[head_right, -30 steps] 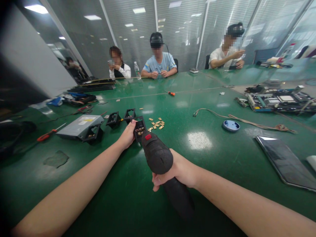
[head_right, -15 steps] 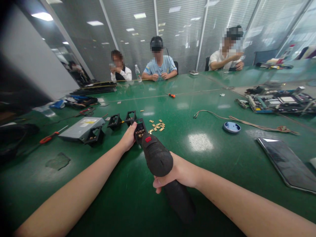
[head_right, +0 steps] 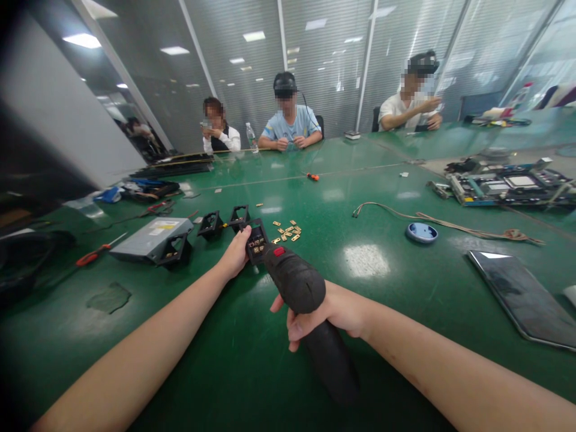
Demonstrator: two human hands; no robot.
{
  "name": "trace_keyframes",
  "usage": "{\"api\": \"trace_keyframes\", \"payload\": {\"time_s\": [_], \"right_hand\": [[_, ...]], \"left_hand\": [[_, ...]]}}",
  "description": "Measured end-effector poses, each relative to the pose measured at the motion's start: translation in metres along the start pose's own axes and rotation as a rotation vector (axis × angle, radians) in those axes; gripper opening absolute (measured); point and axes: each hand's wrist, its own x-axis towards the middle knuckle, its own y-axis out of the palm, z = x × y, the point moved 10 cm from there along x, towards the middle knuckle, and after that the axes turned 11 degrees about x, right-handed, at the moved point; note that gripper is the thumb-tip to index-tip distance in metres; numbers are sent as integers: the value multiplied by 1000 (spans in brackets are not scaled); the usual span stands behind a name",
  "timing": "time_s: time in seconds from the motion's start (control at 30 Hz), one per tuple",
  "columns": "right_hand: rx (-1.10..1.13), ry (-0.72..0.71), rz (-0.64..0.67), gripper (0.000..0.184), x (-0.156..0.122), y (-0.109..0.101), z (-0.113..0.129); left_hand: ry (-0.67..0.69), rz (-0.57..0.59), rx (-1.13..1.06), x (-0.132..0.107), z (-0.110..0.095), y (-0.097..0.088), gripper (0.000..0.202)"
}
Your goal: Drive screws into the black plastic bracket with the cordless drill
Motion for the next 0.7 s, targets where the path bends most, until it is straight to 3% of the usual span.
{"api": "trace_keyframes", "payload": {"time_s": [0.7], "right_hand": [[-27,-27,-18,62,-3,0,3]], "left_hand": [[7,-3,10,0,0,1,56]]}}
